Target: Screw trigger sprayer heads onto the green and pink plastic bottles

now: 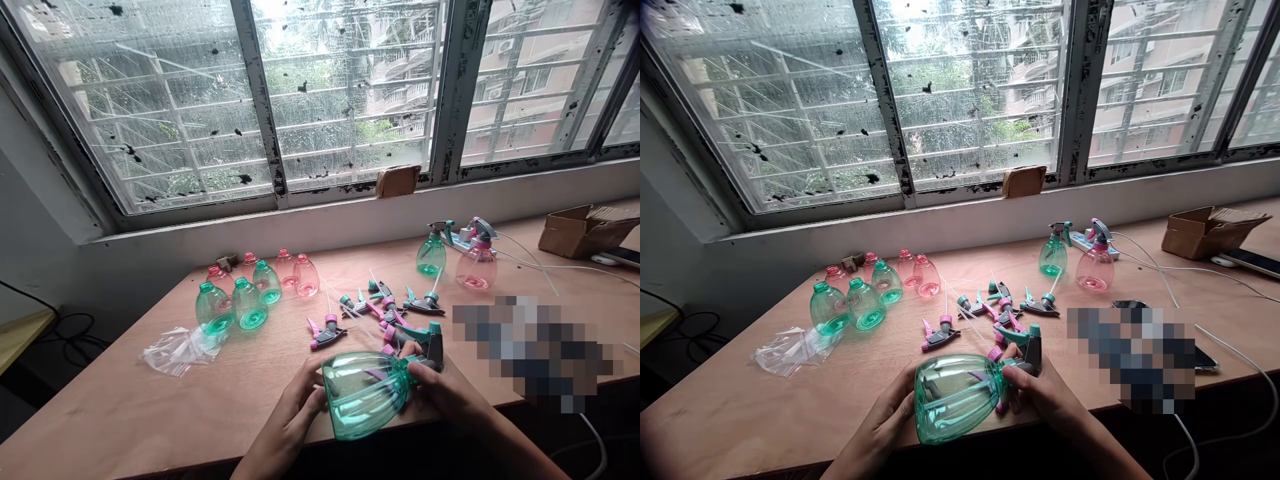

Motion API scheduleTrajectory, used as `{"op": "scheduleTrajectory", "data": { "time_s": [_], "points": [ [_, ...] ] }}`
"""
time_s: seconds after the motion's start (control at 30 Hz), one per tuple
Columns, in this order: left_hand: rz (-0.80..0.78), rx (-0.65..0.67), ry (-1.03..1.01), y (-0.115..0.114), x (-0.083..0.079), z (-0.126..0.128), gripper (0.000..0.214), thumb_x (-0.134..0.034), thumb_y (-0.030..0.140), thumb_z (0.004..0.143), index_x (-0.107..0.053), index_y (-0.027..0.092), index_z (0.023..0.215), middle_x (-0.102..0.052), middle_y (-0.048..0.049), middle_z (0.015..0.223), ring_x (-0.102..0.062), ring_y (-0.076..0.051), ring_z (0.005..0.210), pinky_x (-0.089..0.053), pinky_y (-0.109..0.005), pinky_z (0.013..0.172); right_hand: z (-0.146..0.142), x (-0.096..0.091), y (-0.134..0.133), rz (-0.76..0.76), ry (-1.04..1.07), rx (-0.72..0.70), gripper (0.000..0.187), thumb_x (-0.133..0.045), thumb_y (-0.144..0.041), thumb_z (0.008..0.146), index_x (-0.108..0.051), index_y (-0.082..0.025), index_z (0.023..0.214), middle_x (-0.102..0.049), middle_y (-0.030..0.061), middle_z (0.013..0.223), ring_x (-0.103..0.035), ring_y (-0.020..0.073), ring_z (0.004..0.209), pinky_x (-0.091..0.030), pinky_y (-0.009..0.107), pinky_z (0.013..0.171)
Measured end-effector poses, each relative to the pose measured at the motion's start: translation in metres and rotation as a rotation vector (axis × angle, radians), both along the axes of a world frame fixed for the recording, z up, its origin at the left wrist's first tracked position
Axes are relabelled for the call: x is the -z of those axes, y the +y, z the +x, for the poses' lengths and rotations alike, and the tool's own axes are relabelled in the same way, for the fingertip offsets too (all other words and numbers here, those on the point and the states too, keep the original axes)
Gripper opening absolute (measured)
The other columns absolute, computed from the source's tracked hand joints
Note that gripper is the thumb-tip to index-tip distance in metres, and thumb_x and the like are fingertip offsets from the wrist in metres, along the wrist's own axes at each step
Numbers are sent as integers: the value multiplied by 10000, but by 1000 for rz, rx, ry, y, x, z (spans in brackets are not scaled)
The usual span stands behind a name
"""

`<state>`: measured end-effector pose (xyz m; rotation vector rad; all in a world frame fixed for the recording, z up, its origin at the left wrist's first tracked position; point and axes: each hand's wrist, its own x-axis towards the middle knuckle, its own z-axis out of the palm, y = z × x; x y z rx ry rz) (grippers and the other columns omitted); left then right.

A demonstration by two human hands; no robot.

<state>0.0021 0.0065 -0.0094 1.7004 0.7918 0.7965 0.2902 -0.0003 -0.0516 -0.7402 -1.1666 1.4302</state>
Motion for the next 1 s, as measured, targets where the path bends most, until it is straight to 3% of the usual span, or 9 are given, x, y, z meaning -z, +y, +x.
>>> {"op": "scheduleTrajectory", "data": {
  "time_s": [0.17, 0.27, 0.43, 0.53, 0.8, 1.0],
  "points": [
    [-38, 28, 36, 1, -5, 2, 467, -446, 541, 1042, -694, 190, 1225, -684, -99, 1192, -604, -289, 1096, -462, -399, 1053, 2, 1, -2, 17, 0, -42, 375, -775, -507, 853, -581, -188, 888, -653, -20, 593, -664, 164, 516, -449, 220, 485],
    [-101, 82, 44, 2, -4, 2, 510, -394, 536, 1058, -707, 173, 1233, -707, -115, 1214, -614, -314, 1120, -460, -432, 1066, 2, 2, -3, 23, -10, -41, 385, -778, -513, 851, -580, -186, 902, -649, -21, 579, -672, 172, 525, -453, 224, 491],
    [-21, -3, -50, 3, 5, -2, 579, -511, 565, 1015, -463, 278, 1516, -540, -83, 1510, -510, -327, 1331, -391, -430, 1139, 3, 2, -2, 14, -8, -37, 383, -783, -516, 842, -579, -196, 887, -636, -34, 578, -663, 167, 517, -456, 221, 480],
    [-40, 3, -82, 1, 10, -4, 606, -546, 550, 1007, -386, 357, 1558, -450, -56, 1595, -506, -316, 1349, -417, -411, 1121, 2, 1, -1, 3, -6, -15, 400, -786, -537, 825, -583, -195, 860, -658, -14, 609, -652, 168, 513, -436, 217, 452],
    [-12, 58, 21, 0, -1, -1, 444, -502, 510, 1039, -628, 247, 1373, -669, -86, 1350, -620, -289, 1182, -466, -390, 1062, 2, 1, 0, 3, -9, -1, 408, -786, -548, 815, -577, -198, 835, -641, -11, 612, -624, 167, 496, -434, 235, 448],
    [-82, 135, 74, 0, -6, 0, 494, -397, 505, 1071, -647, 206, 1374, -712, -114, 1297, -600, -344, 1246, -499, -424, 1029, 1, -1, -2, -19, -9, -11, 406, -801, -532, 814, -573, -200, 863, -619, -34, 599, -655, 172, 517, -428, 221, 463]
  ]
}}
